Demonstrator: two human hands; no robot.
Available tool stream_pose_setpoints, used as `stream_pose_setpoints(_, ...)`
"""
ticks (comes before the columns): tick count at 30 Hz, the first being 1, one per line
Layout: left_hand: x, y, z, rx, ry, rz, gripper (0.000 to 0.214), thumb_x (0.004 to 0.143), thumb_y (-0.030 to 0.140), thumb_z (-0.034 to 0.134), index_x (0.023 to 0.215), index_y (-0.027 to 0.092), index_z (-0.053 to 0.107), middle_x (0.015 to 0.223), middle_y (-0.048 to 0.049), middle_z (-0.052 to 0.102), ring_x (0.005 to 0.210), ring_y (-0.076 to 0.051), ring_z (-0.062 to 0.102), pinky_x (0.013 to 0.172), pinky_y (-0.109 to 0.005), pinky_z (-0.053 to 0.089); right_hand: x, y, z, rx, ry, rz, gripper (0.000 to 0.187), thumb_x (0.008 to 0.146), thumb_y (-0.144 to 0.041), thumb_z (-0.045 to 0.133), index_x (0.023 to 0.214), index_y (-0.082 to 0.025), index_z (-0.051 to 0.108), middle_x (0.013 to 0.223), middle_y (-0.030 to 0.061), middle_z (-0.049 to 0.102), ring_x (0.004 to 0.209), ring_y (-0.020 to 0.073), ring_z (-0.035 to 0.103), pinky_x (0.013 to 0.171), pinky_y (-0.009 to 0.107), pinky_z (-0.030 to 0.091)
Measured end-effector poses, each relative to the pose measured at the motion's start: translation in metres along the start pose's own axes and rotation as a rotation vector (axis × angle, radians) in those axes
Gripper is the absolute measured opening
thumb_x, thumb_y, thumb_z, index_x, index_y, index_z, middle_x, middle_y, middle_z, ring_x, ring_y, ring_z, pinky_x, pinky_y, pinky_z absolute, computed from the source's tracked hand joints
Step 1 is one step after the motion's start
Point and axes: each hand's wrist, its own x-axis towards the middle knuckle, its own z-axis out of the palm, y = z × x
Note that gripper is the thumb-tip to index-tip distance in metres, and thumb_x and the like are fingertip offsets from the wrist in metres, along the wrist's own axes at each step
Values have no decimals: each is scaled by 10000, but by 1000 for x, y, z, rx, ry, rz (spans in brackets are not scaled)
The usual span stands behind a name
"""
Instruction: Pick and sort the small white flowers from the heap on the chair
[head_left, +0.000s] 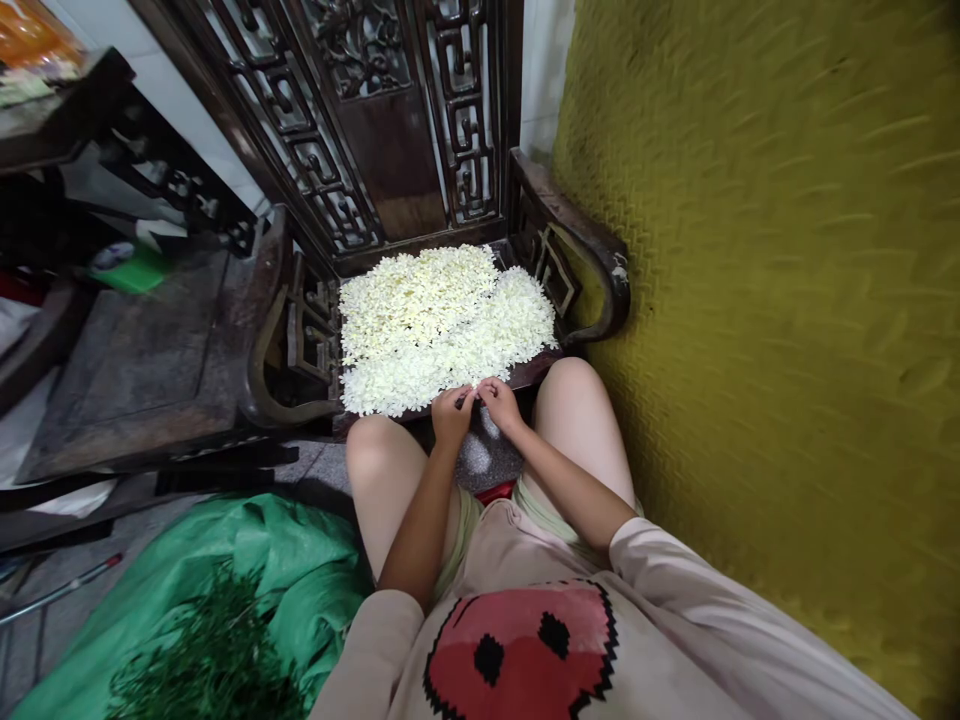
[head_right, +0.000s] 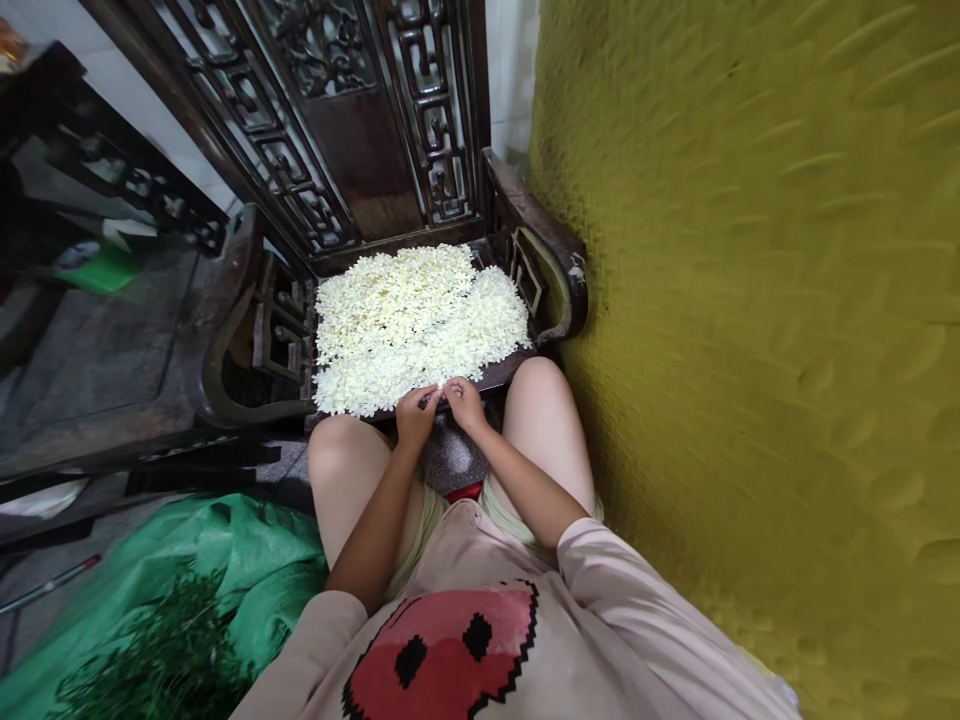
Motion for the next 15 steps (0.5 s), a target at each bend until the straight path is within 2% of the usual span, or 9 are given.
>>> stream_pose_setpoints(7,-2,-2,0,-122,11,-67,163,695,346,636,769,215,697,849,-52,681,835,-199,597,859,-345,432,-1,-2,0,-32,-10,15,125,697,-327,543,709,-206,513,639,-3,552,635,146,524,630,265,425)
stream_pose_setpoints(15,4,-8,4,-264,13,-193,137,684,308,627,721,176,637,716,-27,641,696,-154,584,719,-275,440,-1,-4,1,25,-34,104,146,698,-349,543,705,-210,498,616,-9,556,632,147,549,599,257,416)
